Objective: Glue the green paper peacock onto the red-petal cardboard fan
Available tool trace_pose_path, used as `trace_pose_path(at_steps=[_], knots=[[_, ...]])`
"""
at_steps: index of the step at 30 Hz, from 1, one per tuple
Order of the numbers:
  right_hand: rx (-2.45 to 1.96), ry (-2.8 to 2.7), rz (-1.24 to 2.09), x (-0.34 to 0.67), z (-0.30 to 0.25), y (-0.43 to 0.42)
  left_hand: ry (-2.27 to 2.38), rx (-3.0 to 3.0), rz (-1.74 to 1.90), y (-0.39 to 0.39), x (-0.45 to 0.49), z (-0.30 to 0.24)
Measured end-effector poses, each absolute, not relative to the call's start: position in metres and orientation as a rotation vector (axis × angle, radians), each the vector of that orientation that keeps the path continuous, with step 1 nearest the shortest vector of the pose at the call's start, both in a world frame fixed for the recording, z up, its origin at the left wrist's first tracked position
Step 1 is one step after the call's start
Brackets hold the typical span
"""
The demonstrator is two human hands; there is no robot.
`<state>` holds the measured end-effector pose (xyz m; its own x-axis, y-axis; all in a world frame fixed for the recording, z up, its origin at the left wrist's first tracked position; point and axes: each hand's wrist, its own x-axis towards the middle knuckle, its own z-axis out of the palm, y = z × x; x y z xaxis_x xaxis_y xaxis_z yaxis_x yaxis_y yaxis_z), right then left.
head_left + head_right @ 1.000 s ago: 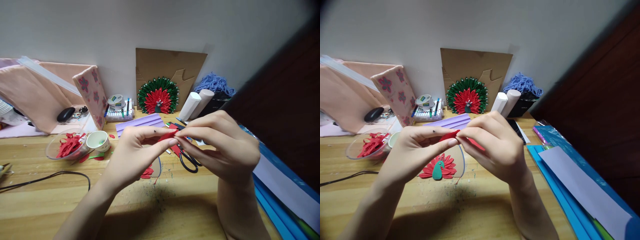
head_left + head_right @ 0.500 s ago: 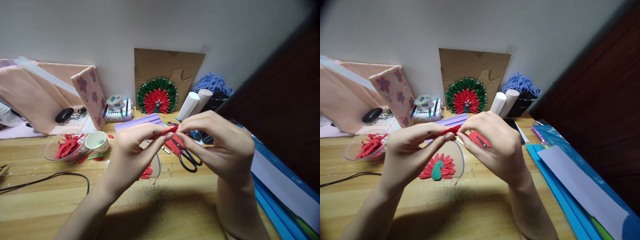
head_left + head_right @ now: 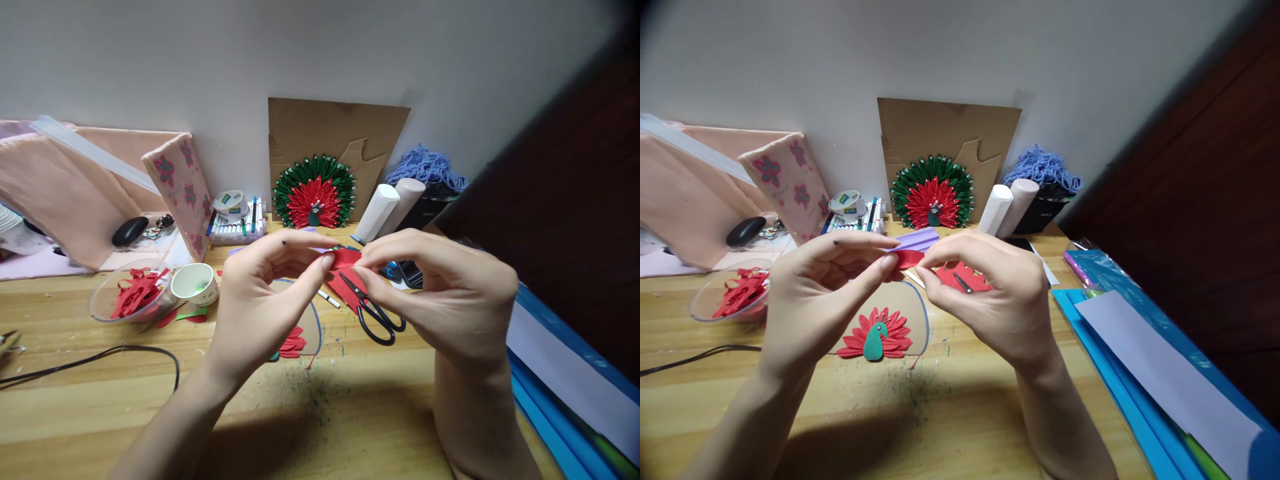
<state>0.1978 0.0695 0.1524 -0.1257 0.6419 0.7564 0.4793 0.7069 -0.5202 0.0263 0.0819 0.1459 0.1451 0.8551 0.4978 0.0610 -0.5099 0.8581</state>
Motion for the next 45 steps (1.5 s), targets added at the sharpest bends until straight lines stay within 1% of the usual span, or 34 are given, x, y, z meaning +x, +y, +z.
trace_pose_path(at_steps=[9, 17, 20, 25, 30, 36, 45], knots=[[-0.892, -1.769, 0.196, 0.197, 0.153, 0.069, 0.705, 2.087, 1.445, 0.089, 0.018, 0.147], [-0.887, -1.778, 0.169, 0.196, 0.153, 0.069, 0.744, 2.231, 1.609, 0.092, 0.018, 0.144], [-0.879, -1.777, 0.137, 0.196, 0.152, 0.069, 0.782, 2.224, 1.626, 0.090, 0.017, 0.144], [-0.835, -1.712, 0.136, 0.194, 0.151, 0.069, 0.894, 2.125, 1.548, 0.085, 0.015, 0.145], [-0.871, -1.651, 0.140, 0.194, 0.152, 0.066, 0.947, 2.017, 1.616, 0.081, 0.018, 0.142], [-0.860, -1.602, 0.131, 0.193, 0.153, 0.066, 0.918, 1.966, 1.579, 0.081, 0.018, 0.144], [-0.850, -1.641, 0.243, 0.189, 0.150, 0.070, 0.858, 2.025, 1.591, 0.083, 0.022, 0.143]])
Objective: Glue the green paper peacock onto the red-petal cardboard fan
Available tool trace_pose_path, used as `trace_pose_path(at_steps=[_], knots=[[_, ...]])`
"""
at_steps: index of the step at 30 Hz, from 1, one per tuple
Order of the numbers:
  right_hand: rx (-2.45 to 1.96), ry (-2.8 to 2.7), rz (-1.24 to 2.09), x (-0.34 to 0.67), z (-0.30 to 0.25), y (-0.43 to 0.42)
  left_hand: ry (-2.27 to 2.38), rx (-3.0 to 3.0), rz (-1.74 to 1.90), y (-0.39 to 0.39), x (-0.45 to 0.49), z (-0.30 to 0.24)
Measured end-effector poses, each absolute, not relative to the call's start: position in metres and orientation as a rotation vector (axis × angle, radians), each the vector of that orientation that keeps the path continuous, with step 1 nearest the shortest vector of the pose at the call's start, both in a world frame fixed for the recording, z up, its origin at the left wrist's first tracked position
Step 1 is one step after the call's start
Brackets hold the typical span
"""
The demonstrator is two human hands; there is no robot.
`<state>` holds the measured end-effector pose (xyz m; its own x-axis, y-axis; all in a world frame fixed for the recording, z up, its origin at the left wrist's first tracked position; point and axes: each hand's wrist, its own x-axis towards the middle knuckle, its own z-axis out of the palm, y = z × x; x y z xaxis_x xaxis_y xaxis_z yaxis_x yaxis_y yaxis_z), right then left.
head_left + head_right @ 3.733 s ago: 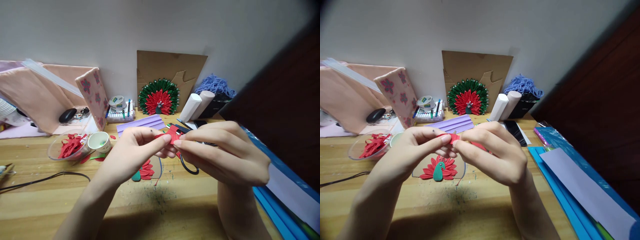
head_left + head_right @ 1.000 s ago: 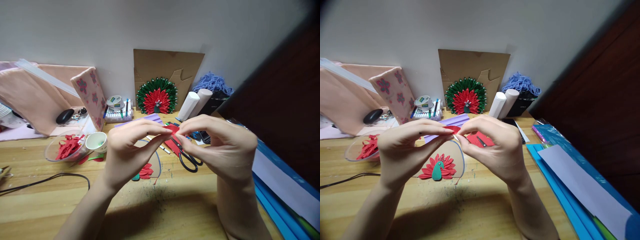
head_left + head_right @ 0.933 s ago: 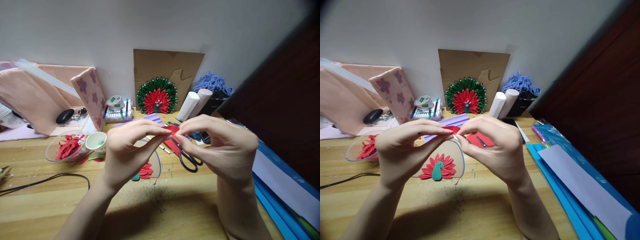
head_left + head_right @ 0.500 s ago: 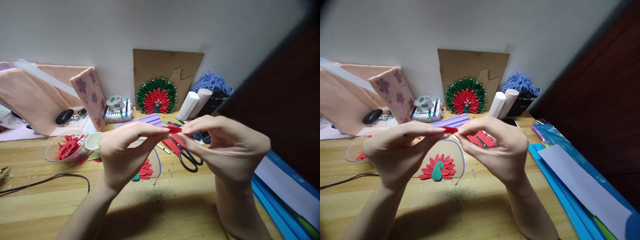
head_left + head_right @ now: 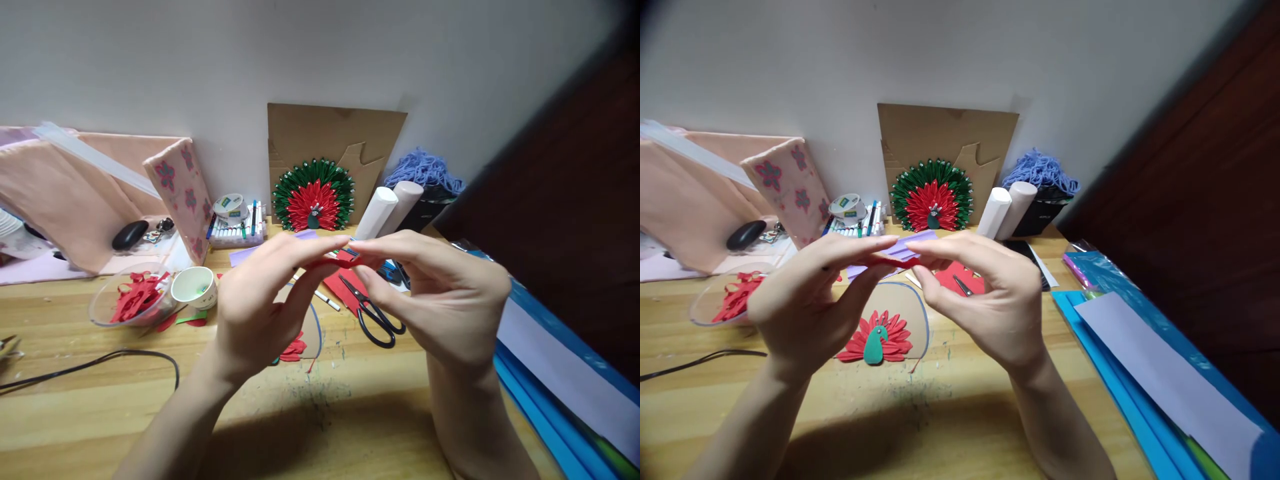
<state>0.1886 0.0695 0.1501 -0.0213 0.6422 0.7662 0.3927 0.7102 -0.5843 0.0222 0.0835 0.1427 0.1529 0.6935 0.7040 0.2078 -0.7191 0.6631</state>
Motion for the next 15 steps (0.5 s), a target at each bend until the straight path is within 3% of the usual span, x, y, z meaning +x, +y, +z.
trace_pose_path(at_steps=[7, 15], knots=[[-0.837, -1.657, 0.246, 0.189, 0.150, 0.070, 0.791, 2.066, 1.613, 0.085, 0.022, 0.142], [-0.688, -1.794, -0.243, 0.198, 0.148, 0.074, 0.743, 1.656, 1.262, 0.086, 0.018, 0.152]])
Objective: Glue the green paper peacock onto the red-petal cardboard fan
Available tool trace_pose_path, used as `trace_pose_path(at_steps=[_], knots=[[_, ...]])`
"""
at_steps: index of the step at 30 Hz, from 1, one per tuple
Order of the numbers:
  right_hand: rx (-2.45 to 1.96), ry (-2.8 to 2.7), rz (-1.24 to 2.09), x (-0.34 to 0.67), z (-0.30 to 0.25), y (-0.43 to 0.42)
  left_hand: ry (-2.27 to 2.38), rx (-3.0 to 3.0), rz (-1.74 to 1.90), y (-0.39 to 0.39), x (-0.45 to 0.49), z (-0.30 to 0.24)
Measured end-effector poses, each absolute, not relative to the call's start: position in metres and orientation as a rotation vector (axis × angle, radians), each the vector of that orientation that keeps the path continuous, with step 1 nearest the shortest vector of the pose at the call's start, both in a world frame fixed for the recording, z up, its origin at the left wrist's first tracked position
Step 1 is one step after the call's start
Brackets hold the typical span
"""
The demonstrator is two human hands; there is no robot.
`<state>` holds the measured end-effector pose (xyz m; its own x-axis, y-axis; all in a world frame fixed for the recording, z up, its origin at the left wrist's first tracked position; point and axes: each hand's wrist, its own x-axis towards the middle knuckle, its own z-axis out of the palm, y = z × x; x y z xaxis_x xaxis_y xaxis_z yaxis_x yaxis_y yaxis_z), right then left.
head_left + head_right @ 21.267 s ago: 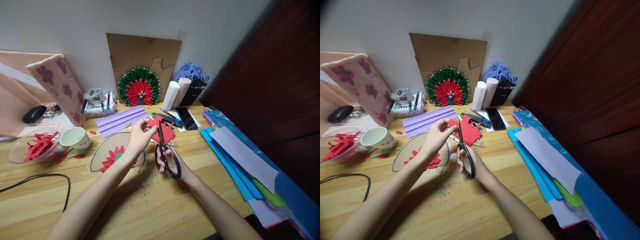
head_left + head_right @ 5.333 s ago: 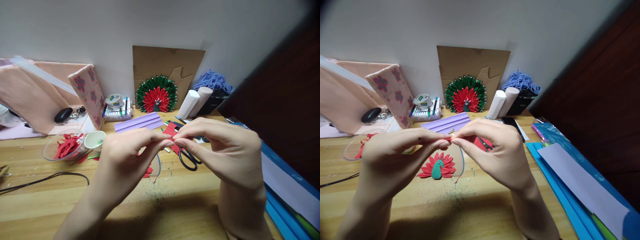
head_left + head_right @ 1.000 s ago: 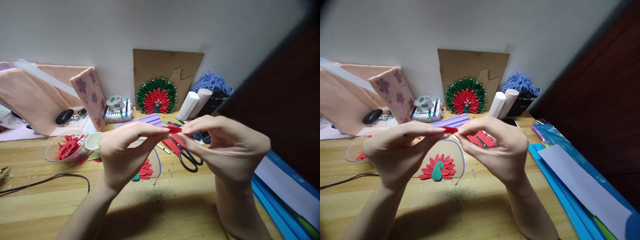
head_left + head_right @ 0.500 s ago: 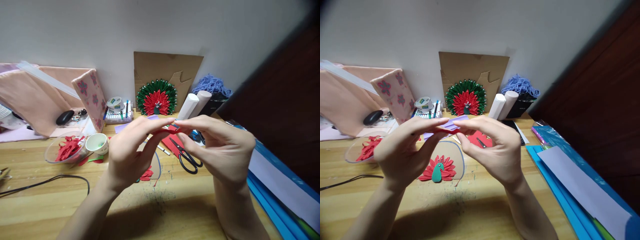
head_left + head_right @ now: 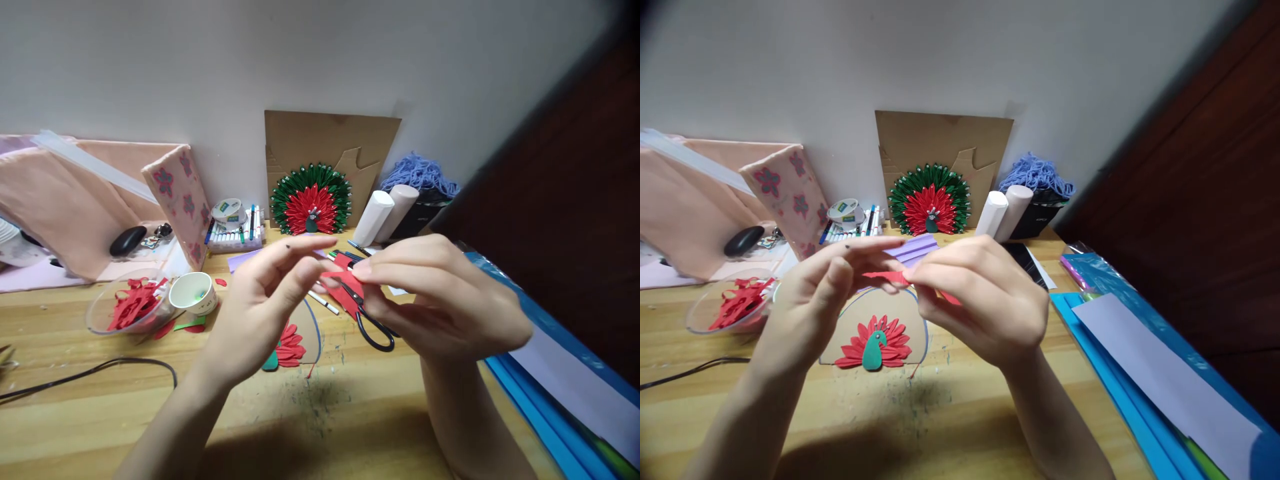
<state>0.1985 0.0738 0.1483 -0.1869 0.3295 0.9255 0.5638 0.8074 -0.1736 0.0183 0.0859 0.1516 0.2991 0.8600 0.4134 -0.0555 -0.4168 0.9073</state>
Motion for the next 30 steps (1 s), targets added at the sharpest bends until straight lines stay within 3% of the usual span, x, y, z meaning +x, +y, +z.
trace_pose_path(at_steps=[30], knots=[[-0.572, -1.959, -0.293, 0.202, 0.152, 0.071, 0.806, 1.784, 1.349, 0.070, 0.013, 0.156]])
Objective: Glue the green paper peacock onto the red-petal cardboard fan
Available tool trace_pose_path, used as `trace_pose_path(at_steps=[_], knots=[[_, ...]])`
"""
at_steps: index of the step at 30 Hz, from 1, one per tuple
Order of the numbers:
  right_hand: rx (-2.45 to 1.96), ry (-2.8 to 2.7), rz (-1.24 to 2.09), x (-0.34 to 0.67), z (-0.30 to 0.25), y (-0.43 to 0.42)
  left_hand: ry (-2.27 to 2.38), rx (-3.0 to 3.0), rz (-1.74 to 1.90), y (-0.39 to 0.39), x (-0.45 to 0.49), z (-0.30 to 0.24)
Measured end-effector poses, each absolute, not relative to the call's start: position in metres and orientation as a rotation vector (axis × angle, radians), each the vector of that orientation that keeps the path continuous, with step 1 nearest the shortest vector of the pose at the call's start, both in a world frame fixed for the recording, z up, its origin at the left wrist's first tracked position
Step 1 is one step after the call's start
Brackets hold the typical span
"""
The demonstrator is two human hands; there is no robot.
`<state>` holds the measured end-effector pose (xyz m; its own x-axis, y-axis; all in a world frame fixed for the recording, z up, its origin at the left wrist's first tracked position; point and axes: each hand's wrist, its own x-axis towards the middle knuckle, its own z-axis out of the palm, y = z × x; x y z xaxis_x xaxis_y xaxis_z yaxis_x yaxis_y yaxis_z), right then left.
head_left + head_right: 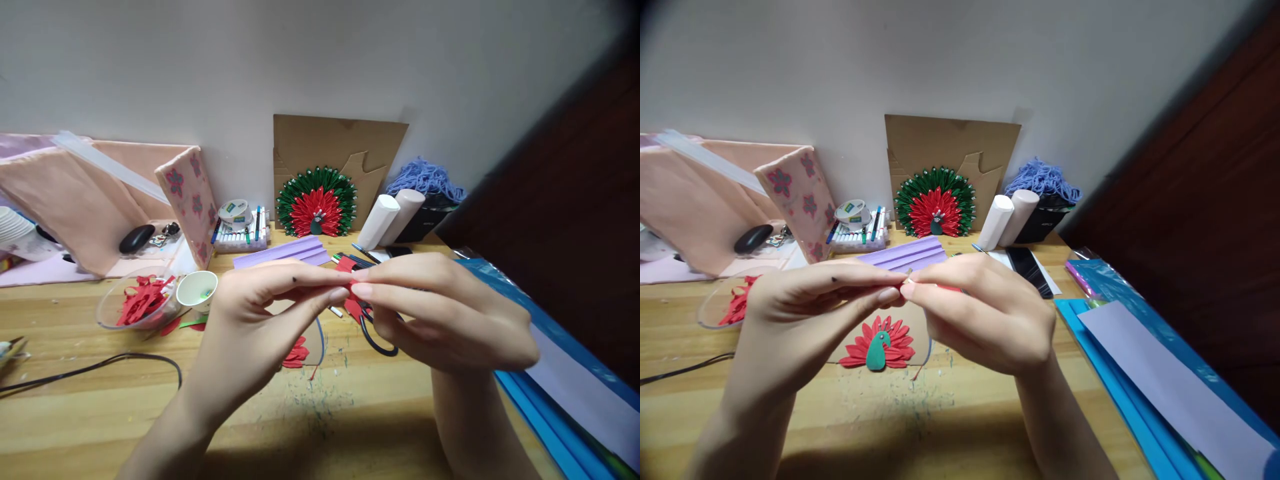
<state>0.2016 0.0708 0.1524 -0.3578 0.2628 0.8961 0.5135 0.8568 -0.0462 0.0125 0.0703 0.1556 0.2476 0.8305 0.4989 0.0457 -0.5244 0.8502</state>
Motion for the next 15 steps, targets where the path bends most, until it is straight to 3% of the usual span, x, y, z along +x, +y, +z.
trace_pose_path(at_steps=[8, 15], knots=[[-0.634, -1.788, 0.072, 0.1898, 0.1495, 0.0722, 0.797, 1.921, 1.519, 0.0706, 0.0141, 0.1502], [-0.722, -1.777, 0.108, 0.1938, 0.1521, 0.0675, 0.766, 2.110, 1.485, 0.0733, 0.0118, 0.1518]])
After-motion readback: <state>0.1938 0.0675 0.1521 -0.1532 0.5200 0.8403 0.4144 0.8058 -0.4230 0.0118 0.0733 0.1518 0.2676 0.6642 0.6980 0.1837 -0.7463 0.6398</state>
